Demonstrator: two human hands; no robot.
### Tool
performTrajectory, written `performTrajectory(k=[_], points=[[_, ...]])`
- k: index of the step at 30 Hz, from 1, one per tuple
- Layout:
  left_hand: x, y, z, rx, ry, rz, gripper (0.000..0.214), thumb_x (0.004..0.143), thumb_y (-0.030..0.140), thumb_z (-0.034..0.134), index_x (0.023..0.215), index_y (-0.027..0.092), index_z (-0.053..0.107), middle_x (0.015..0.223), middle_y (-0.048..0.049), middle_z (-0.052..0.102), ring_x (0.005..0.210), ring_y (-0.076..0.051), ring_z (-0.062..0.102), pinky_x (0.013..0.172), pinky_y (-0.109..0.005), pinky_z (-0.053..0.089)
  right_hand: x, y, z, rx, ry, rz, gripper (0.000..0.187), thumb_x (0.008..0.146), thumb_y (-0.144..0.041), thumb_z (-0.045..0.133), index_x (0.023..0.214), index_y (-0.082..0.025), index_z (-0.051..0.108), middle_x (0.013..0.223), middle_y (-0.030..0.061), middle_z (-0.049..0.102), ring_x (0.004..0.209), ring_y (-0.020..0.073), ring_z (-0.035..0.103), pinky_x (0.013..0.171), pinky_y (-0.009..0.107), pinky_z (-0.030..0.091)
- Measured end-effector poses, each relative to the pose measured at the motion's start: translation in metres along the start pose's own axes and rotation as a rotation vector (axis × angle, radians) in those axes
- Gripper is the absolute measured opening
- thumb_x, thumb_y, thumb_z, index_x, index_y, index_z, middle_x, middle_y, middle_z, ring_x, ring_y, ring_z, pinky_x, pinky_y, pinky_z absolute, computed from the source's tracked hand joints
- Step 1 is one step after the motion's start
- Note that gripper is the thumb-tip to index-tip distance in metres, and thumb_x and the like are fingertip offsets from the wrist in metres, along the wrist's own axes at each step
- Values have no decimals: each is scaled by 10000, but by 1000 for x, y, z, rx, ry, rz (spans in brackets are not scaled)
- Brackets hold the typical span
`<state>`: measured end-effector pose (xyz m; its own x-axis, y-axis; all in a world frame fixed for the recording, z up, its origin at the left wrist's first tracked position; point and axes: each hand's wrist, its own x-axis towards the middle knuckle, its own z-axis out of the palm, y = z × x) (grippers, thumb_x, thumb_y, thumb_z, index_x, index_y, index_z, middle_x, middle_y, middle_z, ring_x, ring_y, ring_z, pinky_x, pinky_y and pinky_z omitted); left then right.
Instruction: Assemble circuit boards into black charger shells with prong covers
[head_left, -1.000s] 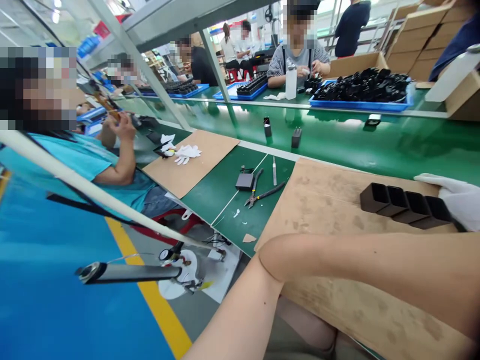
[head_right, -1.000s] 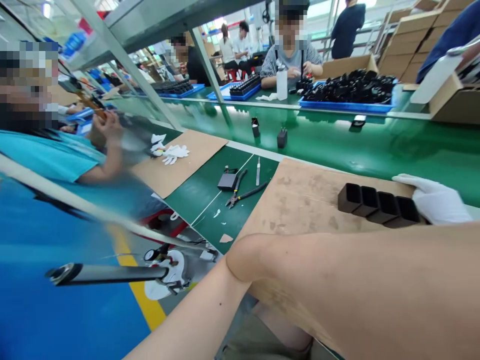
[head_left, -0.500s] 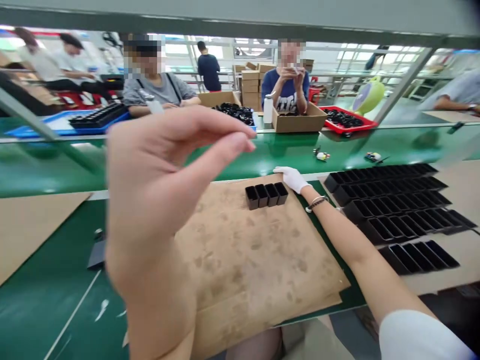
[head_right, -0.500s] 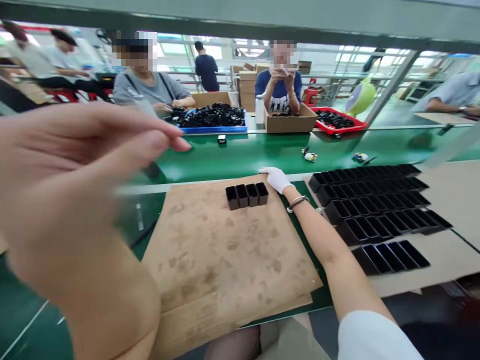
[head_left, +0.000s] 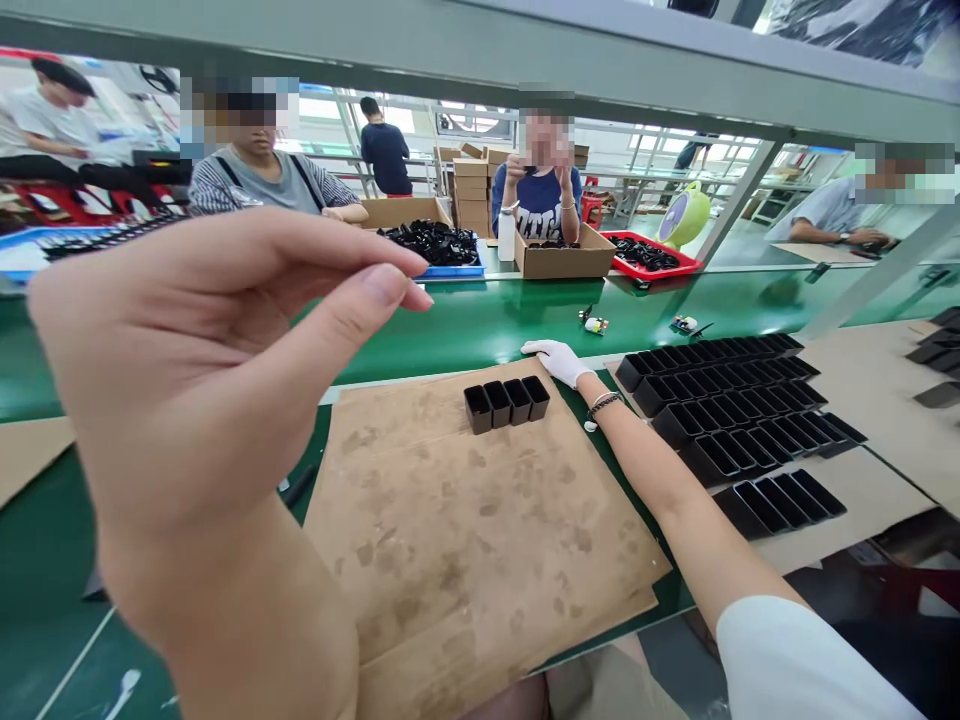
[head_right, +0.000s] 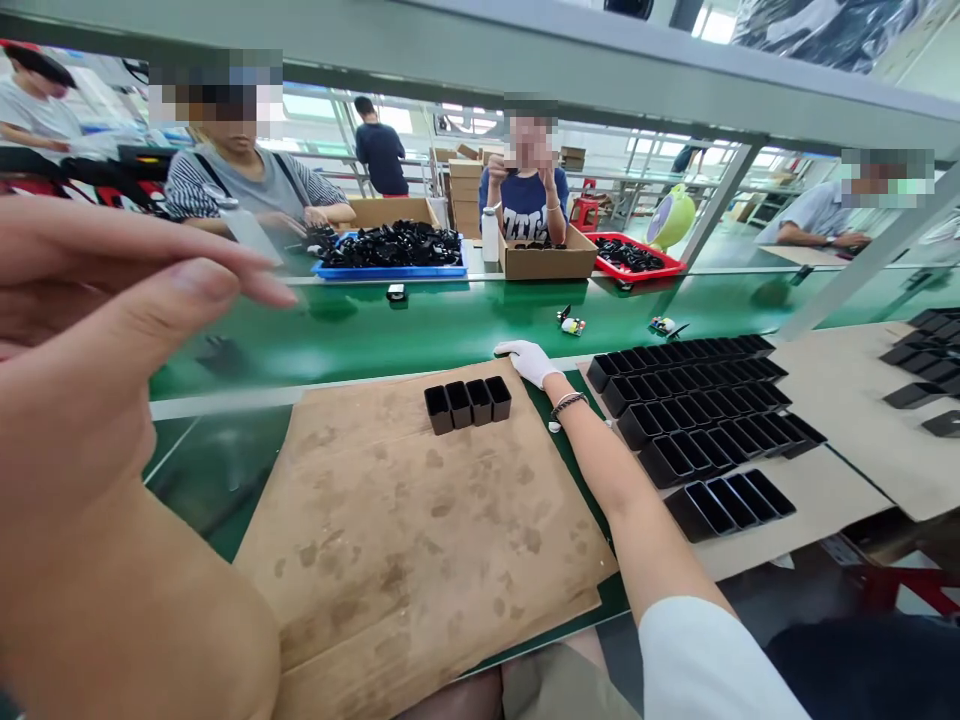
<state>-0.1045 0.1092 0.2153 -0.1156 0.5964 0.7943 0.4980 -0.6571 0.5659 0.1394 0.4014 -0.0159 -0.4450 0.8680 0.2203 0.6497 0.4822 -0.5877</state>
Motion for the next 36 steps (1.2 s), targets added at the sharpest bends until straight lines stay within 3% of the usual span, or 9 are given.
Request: performTrajectory(k=[5, 11, 15, 19, 22, 26, 29, 32, 36], points=[[10, -16, 0, 204, -214, -147, 250, 847, 502, 722, 1037, 343, 759, 1016, 43, 785, 992, -257, 752, 903, -435, 645, 20, 5, -33, -121, 188, 193, 344, 1009, -364, 641, 1303, -186, 630, 1365, 110, 618, 1190, 250, 637, 1018, 485, 557], [7, -86, 52, 594, -1050, -634, 1089, 687, 475, 786, 1610, 211, 271, 1650, -179, 386, 1446, -390, 498, 1083, -466, 526, 27, 20, -57, -177, 360, 535, 384, 996, -371, 658, 1324, -177, 615, 1398, 117, 592, 1245, 280, 605, 1050, 528, 529], [-10, -122, 92, 549, -1200, -645, 769, 679, 380, 766, 1386, 199, 526, 1404, -140, 650, 1188, -351, 681, 892, -385, 577, 26, 16, -58, -67, 338, 601, 384, 993, -371, 662, 1316, -169, 616, 1370, 115, 606, 1214, 272, 621, 1021, 511, 549], [-13, -127, 96, 486, -1155, -573, 378, 668, 255, 731, 1030, 201, 635, 1068, -67, 760, 960, -275, 717, 753, -315, 545, 21, -5, -72, 187, 315, 523, 367, 999, -382, 657, 1294, -168, 624, 1303, 105, 637, 1121, 240, 659, 953, 458, 585], [-3, -119, 76, 533, -987, -538, 446, 724, 296, 711, 1127, 162, 574, 1119, -131, 719, 974, -294, 686, 786, -366, 541, 22, -36, -91, 451, 287, 385, 308, 1031, -399, 590, 1211, -152, 631, 1166, 93, 691, 1024, 210, 696, 892, 419, 616], [13, -100, 46, 356, -453, -311, 515, 775, 351, 712, 1229, 170, 552, 1292, -134, 637, 1181, -285, 621, 972, -392, 527, 16, -103, -120, 784, 249, 129, 287, 1007, -495, 544, 997, -212, 595, 1095, 91, 742, 1103, 220, 706, 978, 426, 619], [17, -83, 32, 136, -133, -91, 580, 775, 304, 745, 1322, 198, 582, 1384, -120, 597, 1310, -281, 567, 1018, -370, 522, -13, -163, -131, 1190, 188, -250, 309, 878, -526, 700, 983, -257, 589, 1153, 34, 740, 1195, 232, 681, 1051, 460, 584], [14, -63, 25, 63, -86, 43, 652, 808, 288, 764, 1426, 261, 559, 1389, -101, 570, 1324, -259, 548, 1045, -355, 521, -61, -216, -130, 1260, 194, -486, 325, 817, -492, 803, 986, -293, 608, 1101, -36, 729, 1139, 185, 696, 962, 377, 610], [5, -34, 22, -33, -174, 126, 726, 814, 263, 774, 1484, 329, 501, 1352, -73, 555, 1236, -223, 586, 930, -296, 590, -111, -256, -123, 1133, 379, -704, 304, 710, -372, 916, 911, -308, 696, 821, -79, 629, 754, 81, 647, 692, 185, 570]])
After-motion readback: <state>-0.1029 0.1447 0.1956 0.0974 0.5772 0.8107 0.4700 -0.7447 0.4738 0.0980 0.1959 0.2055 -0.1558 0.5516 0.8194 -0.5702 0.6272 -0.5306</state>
